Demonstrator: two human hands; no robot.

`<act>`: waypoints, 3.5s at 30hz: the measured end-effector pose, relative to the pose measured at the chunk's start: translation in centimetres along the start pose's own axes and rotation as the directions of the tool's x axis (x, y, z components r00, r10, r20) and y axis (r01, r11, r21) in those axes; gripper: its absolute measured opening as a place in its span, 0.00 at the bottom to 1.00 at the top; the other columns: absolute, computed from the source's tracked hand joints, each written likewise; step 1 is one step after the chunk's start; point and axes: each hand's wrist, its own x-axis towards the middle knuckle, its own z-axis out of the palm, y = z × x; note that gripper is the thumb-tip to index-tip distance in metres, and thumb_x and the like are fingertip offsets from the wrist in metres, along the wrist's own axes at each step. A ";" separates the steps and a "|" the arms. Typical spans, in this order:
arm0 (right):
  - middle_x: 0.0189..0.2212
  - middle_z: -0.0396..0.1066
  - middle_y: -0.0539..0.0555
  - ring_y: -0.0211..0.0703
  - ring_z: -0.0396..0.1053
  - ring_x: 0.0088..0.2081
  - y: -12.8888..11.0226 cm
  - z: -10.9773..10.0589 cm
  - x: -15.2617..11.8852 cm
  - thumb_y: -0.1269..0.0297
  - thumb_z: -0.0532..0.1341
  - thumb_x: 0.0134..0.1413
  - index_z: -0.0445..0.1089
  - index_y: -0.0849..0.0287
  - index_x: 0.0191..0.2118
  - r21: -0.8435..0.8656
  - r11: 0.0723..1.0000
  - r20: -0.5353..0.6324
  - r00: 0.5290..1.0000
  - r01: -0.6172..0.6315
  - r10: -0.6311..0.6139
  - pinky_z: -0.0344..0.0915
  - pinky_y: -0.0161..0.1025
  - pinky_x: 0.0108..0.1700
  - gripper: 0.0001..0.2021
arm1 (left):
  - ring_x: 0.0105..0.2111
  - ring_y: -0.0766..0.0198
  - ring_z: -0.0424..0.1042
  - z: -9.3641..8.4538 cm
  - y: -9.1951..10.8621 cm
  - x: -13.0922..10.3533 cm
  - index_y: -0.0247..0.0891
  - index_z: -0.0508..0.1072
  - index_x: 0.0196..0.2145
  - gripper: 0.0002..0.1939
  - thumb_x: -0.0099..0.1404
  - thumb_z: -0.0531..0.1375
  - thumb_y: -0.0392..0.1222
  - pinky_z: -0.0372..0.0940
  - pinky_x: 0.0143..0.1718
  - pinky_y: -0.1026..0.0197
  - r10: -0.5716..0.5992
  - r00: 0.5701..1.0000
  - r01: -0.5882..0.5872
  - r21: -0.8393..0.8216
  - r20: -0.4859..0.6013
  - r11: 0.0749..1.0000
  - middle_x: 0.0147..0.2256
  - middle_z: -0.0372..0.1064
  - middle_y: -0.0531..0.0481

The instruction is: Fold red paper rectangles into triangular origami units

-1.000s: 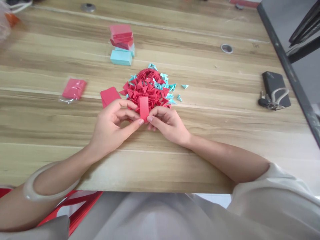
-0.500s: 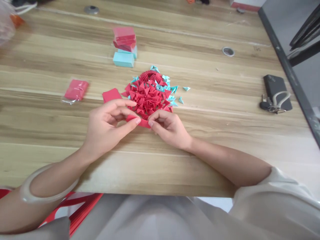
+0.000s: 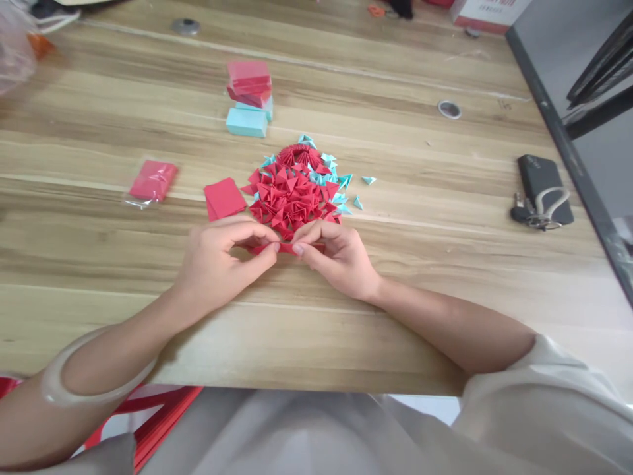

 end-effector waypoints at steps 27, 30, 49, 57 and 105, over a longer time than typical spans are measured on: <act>0.31 0.76 0.52 0.36 0.71 0.32 0.3 -0.3 0.3 0.61 0.70 0.50 0.76 0.60 0.33 0.092 0.996 0.049 0.999 -0.021 0.017 0.69 0.36 0.35 0.08 | 0.28 0.66 0.76 0.3 0.2 -0.2 0.43 0.79 0.31 0.04 0.59 0.66 0.35 0.71 0.31 0.65 0.105 0.993 -0.112 -0.146 -0.053 0.983 0.31 0.79 0.54; 0.30 0.76 0.51 0.36 0.70 0.32 0.2 -0.3 0.3 0.62 0.69 0.52 0.76 0.60 0.33 0.063 0.998 0.008 1.000 -0.010 0.009 0.68 0.35 0.34 0.06 | 0.30 0.65 0.77 0.1 0.4 -0.3 0.42 0.79 0.34 0.08 0.58 0.64 0.32 0.74 0.35 0.64 0.066 0.997 -0.071 -0.201 -0.031 0.977 0.33 0.79 0.53; 0.30 0.76 0.52 0.38 0.72 0.33 0.0 -0.2 0.4 0.55 0.71 0.48 0.76 0.58 0.30 0.057 0.998 -0.027 1.000 0.000 0.002 0.70 0.37 0.36 0.12 | 0.30 0.61 0.79 -0.1 1.0 -0.3 0.43 0.81 0.30 0.03 0.59 0.67 0.36 0.74 0.31 0.62 -0.041 0.998 0.033 -0.152 -0.044 0.988 0.32 0.81 0.54; 0.31 0.76 0.52 0.38 0.72 0.34 0.2 -0.3 0.3 0.58 0.71 0.48 0.76 0.59 0.31 0.057 0.998 -0.054 0.999 -0.005 0.008 0.71 0.37 0.37 0.10 | 0.29 0.62 0.79 -0.2 1.0 -0.2 0.39 0.81 0.28 0.04 0.56 0.69 0.32 0.75 0.32 0.63 -0.071 0.996 0.056 -0.244 -0.053 0.968 0.31 0.81 0.52; 0.27 0.70 0.52 0.37 0.65 0.29 0.0 -0.5 0.1 0.56 0.65 0.56 0.70 0.61 0.31 -0.145 0.989 0.051 0.999 0.007 0.000 0.64 0.36 0.33 0.12 | 0.29 0.62 0.78 -0.3 0.3 0.4 0.40 0.77 0.25 0.08 0.61 0.63 0.35 0.74 0.33 0.62 -0.108 0.983 0.168 -0.495 0.148 0.853 0.28 0.79 0.52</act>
